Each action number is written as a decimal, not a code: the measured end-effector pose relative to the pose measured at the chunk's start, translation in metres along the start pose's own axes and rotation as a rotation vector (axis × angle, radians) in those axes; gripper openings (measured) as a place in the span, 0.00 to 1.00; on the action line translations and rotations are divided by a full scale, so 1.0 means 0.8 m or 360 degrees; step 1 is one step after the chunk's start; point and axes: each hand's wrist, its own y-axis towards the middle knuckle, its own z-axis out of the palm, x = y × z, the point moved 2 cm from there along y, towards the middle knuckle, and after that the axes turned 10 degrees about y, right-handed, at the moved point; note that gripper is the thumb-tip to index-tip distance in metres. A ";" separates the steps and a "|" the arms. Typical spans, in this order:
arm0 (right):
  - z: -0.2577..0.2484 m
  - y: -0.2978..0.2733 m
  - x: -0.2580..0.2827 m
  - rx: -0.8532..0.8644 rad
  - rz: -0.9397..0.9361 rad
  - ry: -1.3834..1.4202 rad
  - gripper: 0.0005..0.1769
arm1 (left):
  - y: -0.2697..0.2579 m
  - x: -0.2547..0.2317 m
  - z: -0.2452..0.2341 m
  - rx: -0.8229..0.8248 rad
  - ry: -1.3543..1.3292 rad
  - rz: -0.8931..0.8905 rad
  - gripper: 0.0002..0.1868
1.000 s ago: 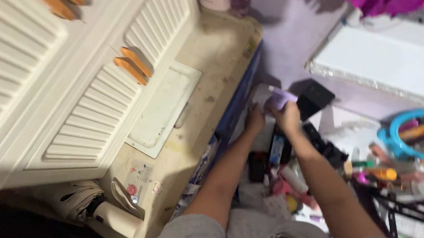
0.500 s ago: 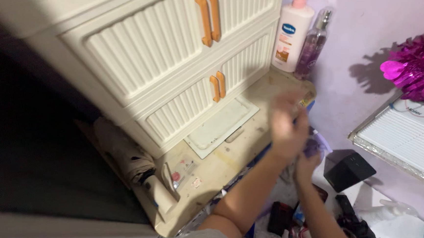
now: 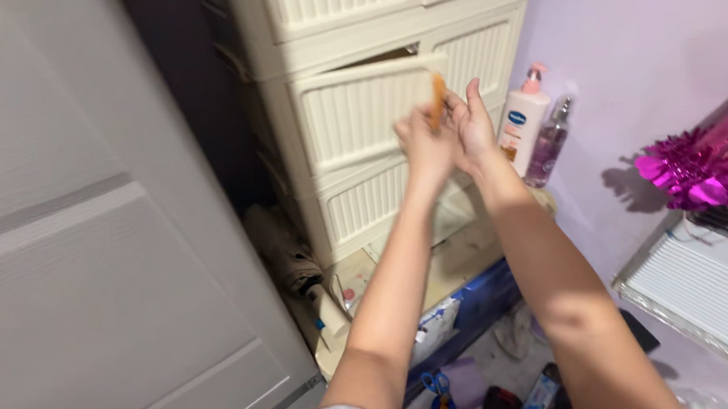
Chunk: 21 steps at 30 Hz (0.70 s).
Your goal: The person organizes a cluttered room by picking up various items from a table and placing them into a white plastic cabinet. They handle a patterned cloth, a small box, and multiple bottles, arranging them inside the cabinet compartments.
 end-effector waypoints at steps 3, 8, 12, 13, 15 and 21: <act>0.016 0.022 -0.006 -0.0263 -0.0046 -0.0045 0.41 | -0.087 -0.033 -0.057 0.0134 -0.0145 0.0294 0.28; 0.025 -0.011 0.010 0.0078 -0.0273 -0.0338 0.31 | -0.176 -0.067 -0.173 -0.0168 -0.0307 0.0368 0.27; 0.035 -0.038 0.019 0.0093 -0.0379 -0.0829 0.38 | -0.191 -0.064 -0.236 -0.0486 -0.0288 0.0453 0.26; 0.039 -0.039 0.018 0.0063 -0.0501 -0.1079 0.41 | -0.193 -0.065 -0.245 -0.0597 -0.0318 0.0573 0.25; 0.049 -0.020 0.013 0.0025 -0.0460 -0.0978 0.46 | -0.200 -0.066 -0.260 -0.0801 -0.0180 0.0692 0.21; 0.064 0.014 0.007 -0.0084 -0.0399 -0.0998 0.54 | -0.237 -0.068 -0.258 -0.0662 0.0171 0.1279 0.22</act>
